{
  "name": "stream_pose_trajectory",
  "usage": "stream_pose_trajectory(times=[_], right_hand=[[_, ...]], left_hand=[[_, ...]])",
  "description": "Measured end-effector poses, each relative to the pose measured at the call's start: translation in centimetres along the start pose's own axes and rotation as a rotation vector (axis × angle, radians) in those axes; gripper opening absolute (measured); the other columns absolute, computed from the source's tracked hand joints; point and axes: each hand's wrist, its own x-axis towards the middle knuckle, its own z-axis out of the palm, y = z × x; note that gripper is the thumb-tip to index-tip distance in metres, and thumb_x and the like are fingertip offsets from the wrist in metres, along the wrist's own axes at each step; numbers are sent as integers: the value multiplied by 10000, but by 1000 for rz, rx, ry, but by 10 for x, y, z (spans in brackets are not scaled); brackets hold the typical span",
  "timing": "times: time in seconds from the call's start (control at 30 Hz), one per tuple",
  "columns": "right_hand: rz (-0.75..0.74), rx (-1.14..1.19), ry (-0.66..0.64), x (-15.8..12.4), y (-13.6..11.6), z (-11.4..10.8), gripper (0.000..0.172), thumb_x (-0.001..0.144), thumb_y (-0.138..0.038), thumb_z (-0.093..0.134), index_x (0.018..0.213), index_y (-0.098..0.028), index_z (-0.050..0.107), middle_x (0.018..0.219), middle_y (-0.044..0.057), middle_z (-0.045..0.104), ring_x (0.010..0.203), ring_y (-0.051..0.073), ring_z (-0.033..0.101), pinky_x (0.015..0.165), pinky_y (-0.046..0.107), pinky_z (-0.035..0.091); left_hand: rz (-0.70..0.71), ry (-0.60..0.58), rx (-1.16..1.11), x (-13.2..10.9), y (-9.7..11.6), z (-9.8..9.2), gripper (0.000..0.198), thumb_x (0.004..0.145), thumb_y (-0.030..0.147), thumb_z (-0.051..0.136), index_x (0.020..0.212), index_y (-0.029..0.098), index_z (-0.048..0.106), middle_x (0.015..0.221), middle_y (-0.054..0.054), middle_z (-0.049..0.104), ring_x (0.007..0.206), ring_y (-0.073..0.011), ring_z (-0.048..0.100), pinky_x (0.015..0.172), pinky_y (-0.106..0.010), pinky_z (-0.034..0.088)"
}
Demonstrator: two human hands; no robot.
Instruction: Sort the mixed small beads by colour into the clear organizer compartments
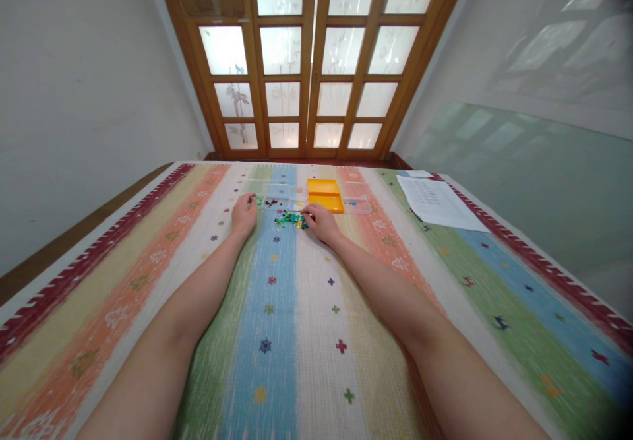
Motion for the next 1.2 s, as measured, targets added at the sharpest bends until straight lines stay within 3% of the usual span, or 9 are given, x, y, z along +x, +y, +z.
stream_pose_trajectory(times=[0.17,0.3,0.6,1.0,1.2], right_hand=[[12,-3,-12,0,1,0,165,964,-180,567,1012,-217,720,1041,57,689,998,199,621,887,304,454],[7,5,-10,0,0,0,160,966,-181,569,1012,-214,718,1029,55,686,988,197,619,880,301,449],[17,15,-18,0,-3,-1,162,968,-177,567,1006,-209,721,1031,59,684,996,197,617,893,303,441],[14,-6,-16,0,-3,-1,166,973,-193,560,1007,-210,722,1030,61,694,996,201,625,891,309,456],[60,-37,9,2,1,0,174,981,-213,557,1013,-215,728,1037,70,706,1017,212,633,939,326,463]], left_hand=[[326,-319,194,-15,22,10,288,974,248,483,1124,215,726,1153,-81,687,1109,-235,610,1038,-387,464],[486,-467,293,-29,37,19,316,987,308,513,1240,239,689,1235,-91,639,1175,-254,563,1075,-412,433],[521,-466,503,-37,41,28,351,1000,391,510,1270,217,650,1164,-122,599,1108,-287,543,992,-431,433],[528,-476,353,-35,36,29,304,988,342,524,1209,211,687,1232,-101,624,1151,-256,567,1050,-421,445],[554,-545,318,-38,42,26,388,989,349,523,1337,217,631,1391,-107,616,1287,-280,547,1105,-453,434]])
